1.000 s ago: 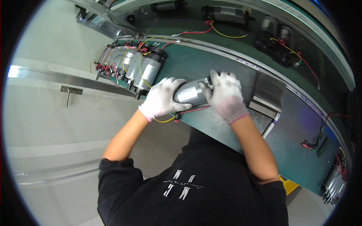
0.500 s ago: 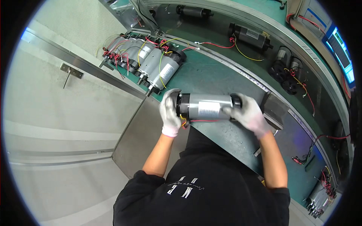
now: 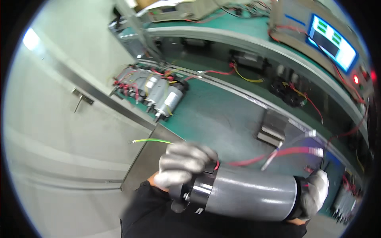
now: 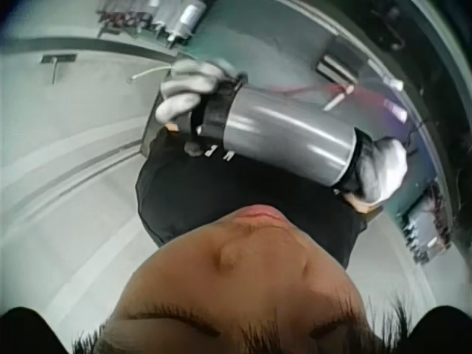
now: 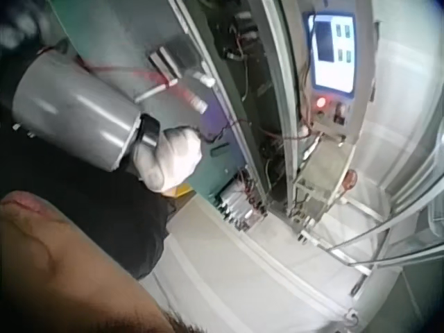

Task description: Test electric motors by connecting them to a testing station using alligator clips and marking them with a pen.

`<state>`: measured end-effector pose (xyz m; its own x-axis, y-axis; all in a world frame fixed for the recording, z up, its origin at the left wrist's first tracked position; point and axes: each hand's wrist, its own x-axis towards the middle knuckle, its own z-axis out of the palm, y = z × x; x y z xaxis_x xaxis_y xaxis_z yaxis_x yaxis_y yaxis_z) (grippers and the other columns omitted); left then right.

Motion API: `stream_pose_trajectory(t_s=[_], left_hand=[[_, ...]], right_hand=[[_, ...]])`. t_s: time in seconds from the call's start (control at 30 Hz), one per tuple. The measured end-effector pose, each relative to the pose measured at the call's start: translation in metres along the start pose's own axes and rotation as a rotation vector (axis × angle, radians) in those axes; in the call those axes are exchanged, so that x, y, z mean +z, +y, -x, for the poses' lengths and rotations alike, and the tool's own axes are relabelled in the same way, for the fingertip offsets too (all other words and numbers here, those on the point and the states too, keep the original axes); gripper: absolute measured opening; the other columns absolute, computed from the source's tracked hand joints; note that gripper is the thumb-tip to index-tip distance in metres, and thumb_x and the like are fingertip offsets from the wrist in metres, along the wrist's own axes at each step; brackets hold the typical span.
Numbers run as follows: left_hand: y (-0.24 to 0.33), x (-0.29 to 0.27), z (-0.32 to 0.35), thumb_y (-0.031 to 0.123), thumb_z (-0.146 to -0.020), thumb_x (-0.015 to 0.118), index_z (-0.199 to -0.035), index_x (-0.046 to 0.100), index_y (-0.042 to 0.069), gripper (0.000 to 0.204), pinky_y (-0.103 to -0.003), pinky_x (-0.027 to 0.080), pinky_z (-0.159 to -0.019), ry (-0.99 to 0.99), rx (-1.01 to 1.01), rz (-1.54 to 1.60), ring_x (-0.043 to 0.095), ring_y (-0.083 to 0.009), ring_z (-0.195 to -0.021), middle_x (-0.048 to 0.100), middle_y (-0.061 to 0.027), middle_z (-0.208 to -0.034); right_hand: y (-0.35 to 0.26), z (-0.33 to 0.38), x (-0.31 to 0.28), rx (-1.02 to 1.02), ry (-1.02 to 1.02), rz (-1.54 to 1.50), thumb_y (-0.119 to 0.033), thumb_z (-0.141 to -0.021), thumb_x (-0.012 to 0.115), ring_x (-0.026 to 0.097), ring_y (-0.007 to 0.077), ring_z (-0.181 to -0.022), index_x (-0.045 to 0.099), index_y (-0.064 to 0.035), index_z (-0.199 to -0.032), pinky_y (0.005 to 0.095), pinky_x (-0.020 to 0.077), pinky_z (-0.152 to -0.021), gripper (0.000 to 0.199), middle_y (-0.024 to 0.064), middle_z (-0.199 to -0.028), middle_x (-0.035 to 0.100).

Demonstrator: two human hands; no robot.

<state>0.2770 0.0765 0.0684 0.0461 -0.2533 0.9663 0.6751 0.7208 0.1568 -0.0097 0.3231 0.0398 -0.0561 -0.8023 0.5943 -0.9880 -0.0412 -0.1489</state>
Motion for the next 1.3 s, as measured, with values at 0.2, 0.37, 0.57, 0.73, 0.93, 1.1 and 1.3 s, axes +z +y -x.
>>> stream_pose_trajectory(t_s=[0.2, 0.37, 0.57, 0.73, 0.93, 1.1, 1.3], left_hand=[[-0.018, 0.015, 0.017, 0.057, -0.101, 0.07, -0.136, 0.057, -0.003, 0.071, -0.049, 0.056, -0.103, -0.242, -0.835, 0.032, 0.065, -0.036, -0.118, 0.062, -0.0228, -0.13], [-0.171, 0.028, 0.068, 0.032, -0.107, 0.061, -0.127, 0.066, -0.006, 0.043, -0.035, 0.049, -0.105, -0.225, -1.087, -0.169, 0.065, -0.0234, -0.113, 0.07, -0.0151, -0.121], [-0.217, 0.015, 0.092, 0.029, -0.106, 0.065, -0.124, 0.069, -0.004, 0.038, -0.034, 0.051, -0.099, -0.231, -1.274, -0.136, 0.066, -0.0233, -0.107, 0.072, -0.0135, -0.117], [-0.18, 0.033, 0.052, 0.022, -0.098, 0.072, -0.121, 0.072, 0.001, 0.031, -0.038, 0.055, -0.096, -0.611, -0.465, -0.485, 0.07, -0.0283, -0.106, 0.074, -0.0157, -0.119], [-0.149, 0.08, 0.046, 0.015, -0.09, 0.073, -0.108, 0.073, 0.007, 0.02, -0.041, 0.056, -0.084, -1.417, -0.203, -0.256, 0.069, -0.0275, -0.096, 0.071, -0.0093, -0.102], [-0.098, 0.117, 0.095, 0.011, -0.081, 0.073, -0.101, 0.068, 0.011, 0.02, -0.043, 0.051, -0.077, -1.569, -0.213, 0.002, 0.062, -0.0277, -0.085, 0.058, -0.0067, -0.086], [-0.107, 0.144, 0.091, 0.004, -0.09, 0.074, -0.106, 0.075, 0.005, 0.016, -0.033, 0.053, -0.073, -1.19, -0.536, 0.005, 0.066, -0.0196, -0.081, 0.068, -0.0078, -0.092]], right_hand=[[-0.042, -0.029, -0.017, 0.288, 0.199, -0.134, -0.014, -0.067, 0.086, 0.074, 0.0344, -0.085, 0.075, -0.0056, -0.096, 0.0419, 0.0583, -0.077, 0.033, 0.0129, -0.091, 0.075], [0.053, -0.08, 0.074, 0.761, 0.173, -0.641, -0.014, -0.088, 0.087, 0.073, 0.0199, -0.098, 0.075, 0.004, -0.122, 0.0331, 0.0566, -0.092, 0.04, 0.0159, -0.109, 0.079], [0.1, -0.052, 0.128, 0.706, 0.354, -0.347, -0.019, -0.085, 0.091, 0.073, 0.0238, -0.093, 0.075, 0.0026, -0.121, 0.0345, 0.0566, -0.086, 0.044, 0.0147, -0.101, 0.076], [0.002, -0.038, 0.116, 0.362, 0.184, -0.243, -0.016, -0.081, 0.088, 0.071, 0.034, -0.072, 0.075, -0.0058, -0.107, 0.0413, 0.0595, -0.068, 0.031, 0.0141, -0.09, 0.074], [0.007, -0.011, 0.108, 0.379, -0.226, -0.234, -0.014, -0.076, 0.087, 0.074, 0.035, -0.075, 0.076, -0.0063, -0.115, 0.0428, 0.0599, -0.07, 0.041, 0.0153, -0.093, 0.076], [0.074, 0.025, 0.009, 0.459, -0.259, -0.36, -0.007, -0.075, 0.083, 0.076, 0.0364, -0.101, 0.075, -0.0058, -0.123, 0.0461, 0.062, -0.087, 0.048, 0.0157, -0.106, 0.076], [0.129, 0.089, 0.009, 0.265, -0.187, 0.453, -0.011, -0.081, 0.085, 0.074, 0.0356, -0.101, 0.073, -0.0034, -0.122, 0.0439, 0.0596, -0.087, 0.043, 0.0139, -0.11, 0.076]])
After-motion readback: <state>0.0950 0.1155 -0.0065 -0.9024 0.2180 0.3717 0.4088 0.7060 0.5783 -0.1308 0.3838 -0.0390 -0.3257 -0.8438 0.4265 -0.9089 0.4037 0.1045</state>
